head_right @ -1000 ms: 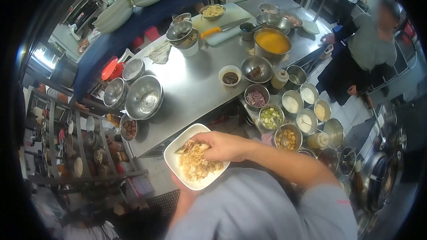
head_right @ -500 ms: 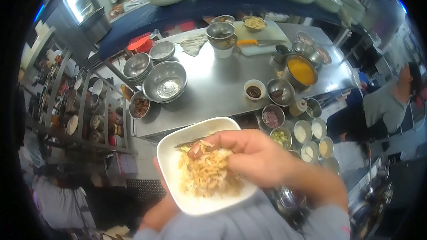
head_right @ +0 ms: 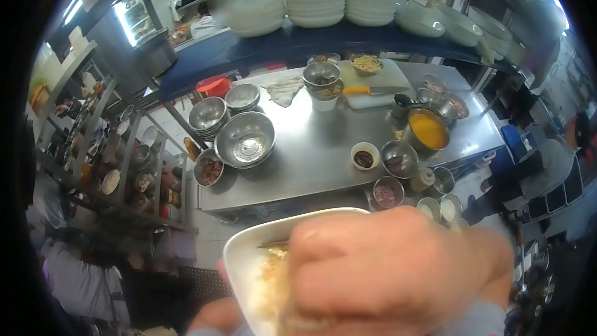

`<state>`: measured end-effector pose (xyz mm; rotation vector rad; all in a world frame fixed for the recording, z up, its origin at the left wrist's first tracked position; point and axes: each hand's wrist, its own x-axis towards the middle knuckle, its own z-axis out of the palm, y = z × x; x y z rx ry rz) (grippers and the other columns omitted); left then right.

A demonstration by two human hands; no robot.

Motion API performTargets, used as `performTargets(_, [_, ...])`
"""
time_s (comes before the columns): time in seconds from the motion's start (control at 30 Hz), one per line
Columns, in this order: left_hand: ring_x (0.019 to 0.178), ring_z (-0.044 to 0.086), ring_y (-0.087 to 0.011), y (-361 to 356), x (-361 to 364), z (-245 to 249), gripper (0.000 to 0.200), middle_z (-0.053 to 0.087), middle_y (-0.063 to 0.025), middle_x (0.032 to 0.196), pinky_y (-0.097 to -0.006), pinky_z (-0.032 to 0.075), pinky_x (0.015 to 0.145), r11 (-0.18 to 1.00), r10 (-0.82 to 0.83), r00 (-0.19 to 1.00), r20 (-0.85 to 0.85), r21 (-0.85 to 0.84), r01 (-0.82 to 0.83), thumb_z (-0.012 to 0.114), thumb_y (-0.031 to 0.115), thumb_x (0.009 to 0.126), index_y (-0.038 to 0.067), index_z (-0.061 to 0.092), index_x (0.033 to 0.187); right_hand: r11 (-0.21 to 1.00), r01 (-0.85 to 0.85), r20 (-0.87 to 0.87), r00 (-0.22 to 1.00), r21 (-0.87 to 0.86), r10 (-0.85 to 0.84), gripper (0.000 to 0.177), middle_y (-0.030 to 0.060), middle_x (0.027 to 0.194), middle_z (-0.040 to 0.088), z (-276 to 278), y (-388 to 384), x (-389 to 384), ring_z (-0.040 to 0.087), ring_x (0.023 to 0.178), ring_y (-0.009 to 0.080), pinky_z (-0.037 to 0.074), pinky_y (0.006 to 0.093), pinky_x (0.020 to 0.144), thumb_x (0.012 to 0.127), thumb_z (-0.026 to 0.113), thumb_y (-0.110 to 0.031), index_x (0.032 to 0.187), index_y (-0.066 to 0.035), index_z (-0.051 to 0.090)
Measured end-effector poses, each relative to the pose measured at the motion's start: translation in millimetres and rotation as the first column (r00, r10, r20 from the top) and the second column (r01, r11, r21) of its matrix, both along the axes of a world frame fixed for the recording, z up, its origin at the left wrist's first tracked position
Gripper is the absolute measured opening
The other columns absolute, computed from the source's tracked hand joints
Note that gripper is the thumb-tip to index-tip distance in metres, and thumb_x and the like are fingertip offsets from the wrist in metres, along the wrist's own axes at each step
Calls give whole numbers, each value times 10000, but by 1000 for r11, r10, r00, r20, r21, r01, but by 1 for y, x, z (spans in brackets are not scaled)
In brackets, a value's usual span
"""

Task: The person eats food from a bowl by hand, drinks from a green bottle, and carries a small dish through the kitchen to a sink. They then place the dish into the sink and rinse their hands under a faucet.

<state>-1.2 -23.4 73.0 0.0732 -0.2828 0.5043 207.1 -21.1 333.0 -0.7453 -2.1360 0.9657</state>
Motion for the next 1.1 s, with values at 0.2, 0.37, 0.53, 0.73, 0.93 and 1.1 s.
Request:
performTargets(0.2, [1345, 471, -314, 27, 3, 41, 1058, 423, -183, 1506, -458, 418, 1105, 998, 44, 962, -270, 62, -28, 404, 836, 848, 13, 315, 1507, 974, -42, 237, 972, 221, -12, 305, 122, 996, 635, -37, 4, 12, 601, 965, 305, 490, 400, 853, 786, 698, -43, 1086, 10, 677])
performTargets(0.37, [1345, 466, -335, 40, 9, 16, 1026, 426, -197, 1495, -477, 415, 1103, 986, 56, 987, -151, -146, -78, 311, 835, 883, 27, 309, 1514, 936, 88, 256, 950, 340, -182, 82, 104, 863, 610, -73, 3, 8, 608, 838, 280, 491, 380, 782, 805, 720, -48, 821, -7, 650])
performTargets(0.53, [1340, 469, -354, 45, -1, -13, 967, 421, -188, 1508, -487, 401, 1113, 999, 36, 837, -547, -10, -49, 292, 805, 914, 43, 339, 1508, 853, 319, -2, 937, 413, -350, 184, 79, 740, 522, -128, -3, 9, 553, 706, 261, 458, 358, 631, 739, 736, -10, 696, -42, 559])
performTargets(0.73, [1338, 469, -353, 42, -9, -60, 916, 433, -174, 1502, -485, 391, 1122, 977, -32, 921, -389, -206, -53, 267, 768, 945, 48, 356, 1504, 804, 496, -159, 868, 329, -470, 174, 84, 727, 487, -198, -14, -2, 514, 664, 243, 429, 353, 569, 690, 717, 17, 709, -34, 551])
performTargets(0.93, [1322, 484, -359, 31, -3, -50, 887, 448, -176, 1485, -491, 402, 1109, 996, -8, 804, -595, -76, -45, 276, 740, 961, 41, 356, 1500, 747, 619, -90, 781, 244, -618, 217, 102, 888, 600, -209, -26, -7, 622, 828, 286, 525, 361, 717, 714, 668, 45, 918, -19, 638])
performTargets(1.1, [1321, 486, -351, 32, 2, -60, 881, 444, -172, 1486, -488, 424, 1089, 997, 75, 734, -675, 54, -53, 270, 737, 964, 43, 353, 1499, 773, 608, -65, 792, 178, -608, 303, 102, 982, 640, -224, -29, 6, 649, 962, 292, 541, 358, 848, 751, 642, 50, 1042, -27, 673])
